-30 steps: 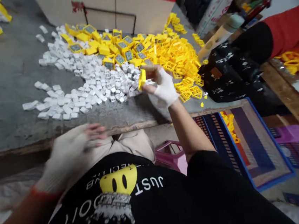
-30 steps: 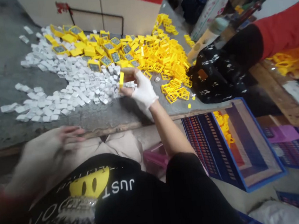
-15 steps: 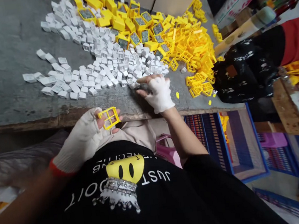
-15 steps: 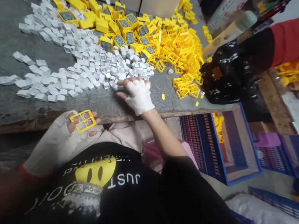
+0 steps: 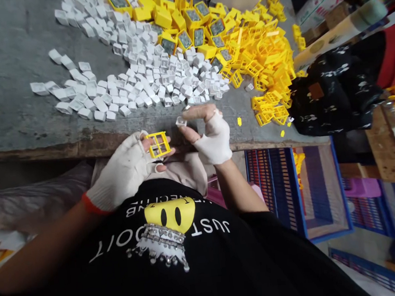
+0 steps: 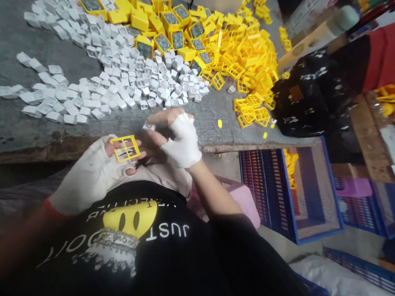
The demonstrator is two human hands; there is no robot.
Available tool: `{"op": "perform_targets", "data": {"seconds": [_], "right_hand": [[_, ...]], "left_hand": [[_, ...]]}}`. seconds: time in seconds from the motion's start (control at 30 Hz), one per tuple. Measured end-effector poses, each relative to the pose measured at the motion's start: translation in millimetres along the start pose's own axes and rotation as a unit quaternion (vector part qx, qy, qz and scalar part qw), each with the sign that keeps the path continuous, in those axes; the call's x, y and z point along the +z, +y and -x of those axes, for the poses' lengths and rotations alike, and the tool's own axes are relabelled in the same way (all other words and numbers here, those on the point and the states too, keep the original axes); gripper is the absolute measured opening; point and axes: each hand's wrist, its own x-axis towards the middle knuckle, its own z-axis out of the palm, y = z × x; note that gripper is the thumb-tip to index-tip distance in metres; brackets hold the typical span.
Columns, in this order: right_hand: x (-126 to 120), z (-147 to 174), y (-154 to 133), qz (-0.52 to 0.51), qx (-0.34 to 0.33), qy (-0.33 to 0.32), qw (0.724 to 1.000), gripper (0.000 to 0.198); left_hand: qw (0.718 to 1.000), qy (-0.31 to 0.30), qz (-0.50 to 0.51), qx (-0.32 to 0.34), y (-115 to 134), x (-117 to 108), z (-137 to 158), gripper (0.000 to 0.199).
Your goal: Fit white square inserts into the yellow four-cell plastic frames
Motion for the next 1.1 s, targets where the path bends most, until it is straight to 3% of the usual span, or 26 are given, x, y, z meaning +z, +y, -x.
{"op": "perform_targets", "data": {"seconds": [0.07, 0.17, 0.3, 0.4, 0.53, 0.67, 0.77, 0.87, 0.97, 1.1], "right_hand": [[-0.3, 9.7, -12.0, -0.083, -0.033, 0.017, 0.996, 0.030], [5.5, 18.1, -20.6, -0.117, -0.037, -0.017, 0.992, 0.031], [10.2, 24.7, -17.5, -0.071, -0.002, -0.101, 0.992, 0.034], [5.9, 26.0, -18.4, -0.027, -0.030, -0.120, 0.992, 0.033], [-2.4, 19.9, -31.5, 0.037, -0.079, -0.120, 0.989, 0.033], [-13.7, 5.0, -38.8, 0.050, -0.099, -0.197, 0.974, 0.029], [-25.1, -17.9, -23.7, -0.001, -0.098, -0.261, 0.960, 0.022], [-25.7, -49.6, 5.4, 0.020, -0.033, -0.202, 0.979, 0.026], [-8.6, -77.0, 31.9, 0.116, 0.016, -0.154, 0.981, 0.036], [17.9, -89.1, 49.1, 0.140, -0.012, -0.173, 0.975, 0.031]], "left_hand": [[1.000, -0.007, 0.003, 0.003, -2.7, 4.7, 0.0, 0.036], [1.000, -0.026, 0.003, 0.012, -7.7, 6.3, -0.6, 0.034], [0.999, -0.027, 0.002, 0.016, -13.6, 0.6, -3.0, 0.032], [1.000, -0.019, -0.004, 0.021, -16.5, -1.9, -4.3, 0.036], [0.998, 0.000, -0.007, 0.055, -19.4, -2.5, -4.9, 0.055], [0.997, -0.003, -0.054, 0.050, -19.8, -7.0, -5.4, 0.051], [0.998, 0.001, -0.054, 0.037, -17.4, -9.3, -4.8, 0.045], [0.999, 0.022, -0.004, 0.026, -15.3, -9.2, -4.3, 0.046], [0.998, 0.041, 0.032, 0.028, -14.9, -8.7, -4.7, 0.044], [0.996, 0.064, 0.044, 0.050, -9.8, -4.6, -6.1, 0.027]]}}
